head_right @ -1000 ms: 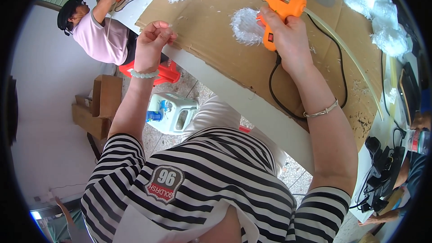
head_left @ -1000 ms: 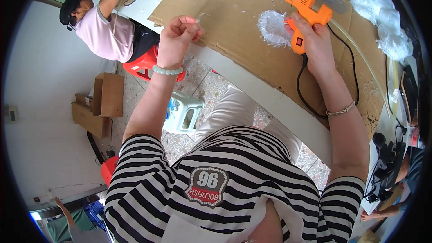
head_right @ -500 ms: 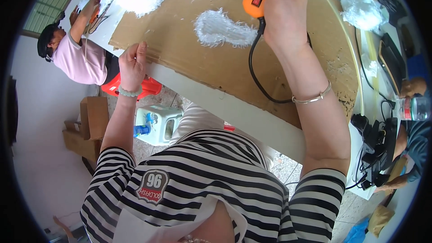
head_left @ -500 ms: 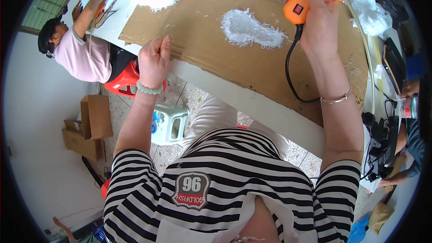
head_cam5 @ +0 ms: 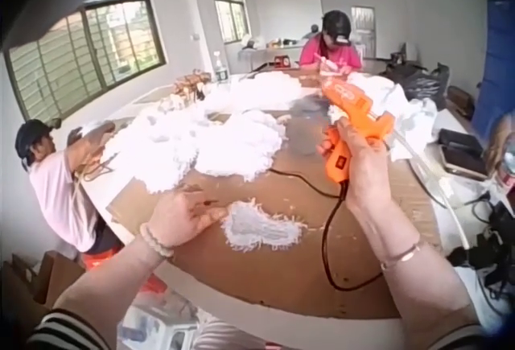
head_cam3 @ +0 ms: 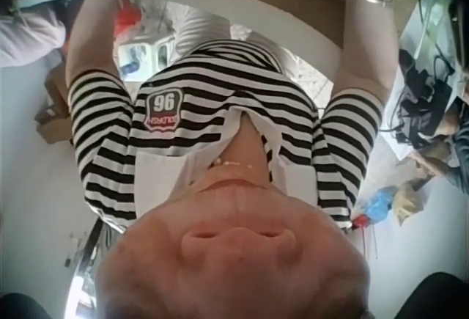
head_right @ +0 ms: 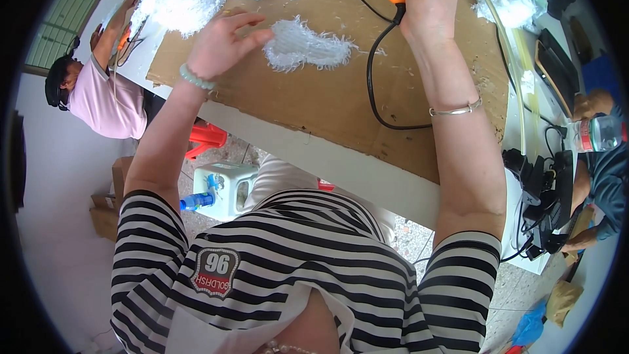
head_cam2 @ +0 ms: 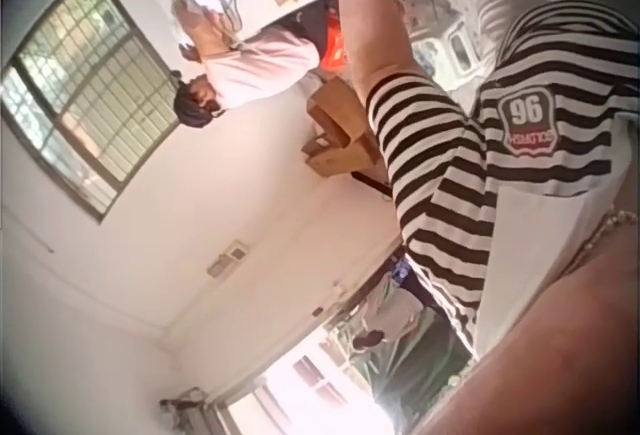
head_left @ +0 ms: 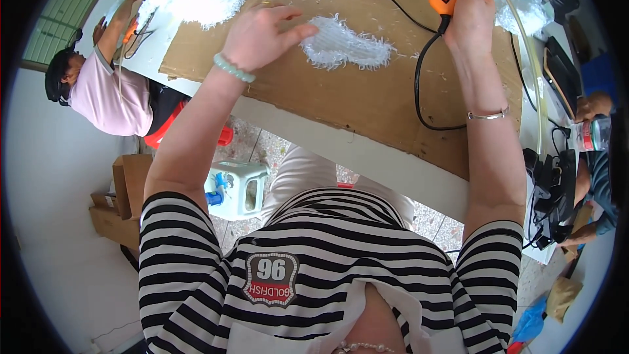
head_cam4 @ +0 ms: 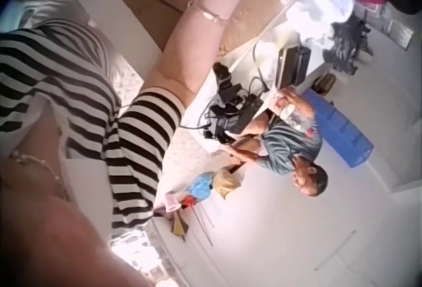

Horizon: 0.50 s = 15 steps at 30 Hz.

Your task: Gluing white stuffing onto cardboard pieces using a hot glue gun.

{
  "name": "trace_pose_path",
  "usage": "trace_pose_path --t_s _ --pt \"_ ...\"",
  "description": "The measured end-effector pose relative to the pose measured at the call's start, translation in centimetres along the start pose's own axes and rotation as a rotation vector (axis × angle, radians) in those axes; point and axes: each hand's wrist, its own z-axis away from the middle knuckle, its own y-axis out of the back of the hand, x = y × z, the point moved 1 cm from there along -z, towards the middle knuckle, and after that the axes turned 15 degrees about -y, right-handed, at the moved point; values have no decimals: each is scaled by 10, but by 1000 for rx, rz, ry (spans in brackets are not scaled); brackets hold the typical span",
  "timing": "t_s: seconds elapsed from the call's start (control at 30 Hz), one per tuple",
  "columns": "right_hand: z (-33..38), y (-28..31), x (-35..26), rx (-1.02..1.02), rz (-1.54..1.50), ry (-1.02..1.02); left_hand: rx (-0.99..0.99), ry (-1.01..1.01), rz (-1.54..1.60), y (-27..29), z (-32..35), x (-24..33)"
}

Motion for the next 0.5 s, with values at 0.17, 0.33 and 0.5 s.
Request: trace_pose_path --t_s 0.17,0.33,0.5 --pt "-26 34 21 -18 126 -35 -212 -60 17 -16 -21 4" --pt "-30 44 26 17 169 -49 -274 110 72 -6 -30 19" --pt "-27 50 29 36 210 -83 -6 180 554 -10 -21 9"
